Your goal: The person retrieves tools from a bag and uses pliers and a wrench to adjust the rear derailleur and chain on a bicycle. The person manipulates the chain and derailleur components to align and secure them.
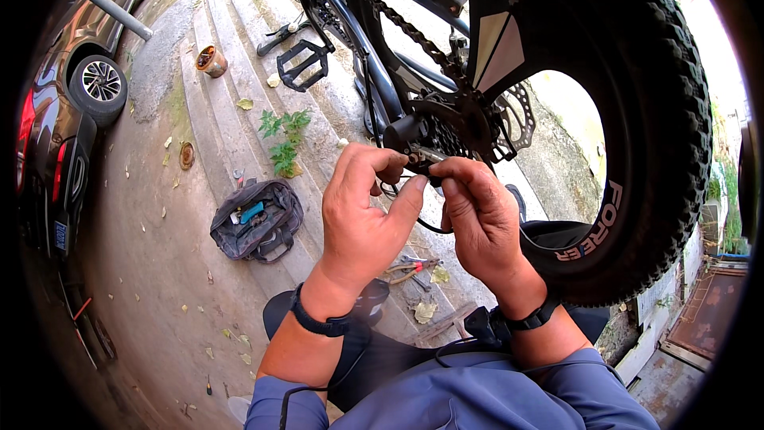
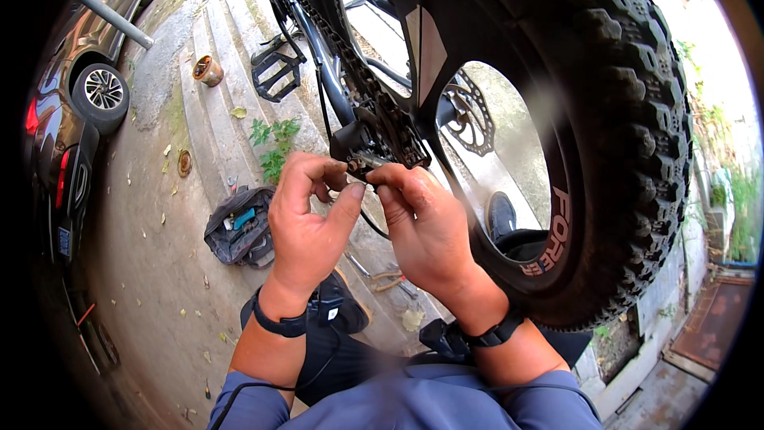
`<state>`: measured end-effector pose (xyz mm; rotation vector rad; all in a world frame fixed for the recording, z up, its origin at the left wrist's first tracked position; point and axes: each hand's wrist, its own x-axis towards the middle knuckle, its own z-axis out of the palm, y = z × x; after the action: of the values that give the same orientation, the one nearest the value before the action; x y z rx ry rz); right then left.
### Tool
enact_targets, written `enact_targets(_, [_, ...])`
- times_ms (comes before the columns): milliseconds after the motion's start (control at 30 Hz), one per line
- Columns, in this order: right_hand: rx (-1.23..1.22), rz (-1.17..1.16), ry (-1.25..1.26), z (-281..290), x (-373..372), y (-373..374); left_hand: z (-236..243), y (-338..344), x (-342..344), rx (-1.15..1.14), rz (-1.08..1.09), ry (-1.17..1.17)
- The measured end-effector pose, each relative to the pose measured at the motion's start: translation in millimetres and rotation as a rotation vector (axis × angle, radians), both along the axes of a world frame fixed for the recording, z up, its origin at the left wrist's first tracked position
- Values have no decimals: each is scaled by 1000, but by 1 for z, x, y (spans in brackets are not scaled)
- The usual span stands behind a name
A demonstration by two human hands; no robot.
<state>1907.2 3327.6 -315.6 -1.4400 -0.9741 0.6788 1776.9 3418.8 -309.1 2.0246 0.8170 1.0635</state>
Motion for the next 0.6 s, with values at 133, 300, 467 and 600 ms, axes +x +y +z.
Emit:
enact_targets(133, [-5, 3, -27, 0, 0, 0, -3, 1, -3, -17, 3, -15])
enact_targets(300, [-20, 1, -24, 1, 0, -1, 0, 5, 6, 33, 8, -69])
enact_targets(467, [-3, -4, -39, 2, -1, 1, 0, 4, 9, 66, 49, -61])
enact_targets(600, [-12, -2, -40, 3, 0, 0, 2, 4, 11, 132, 79, -10])
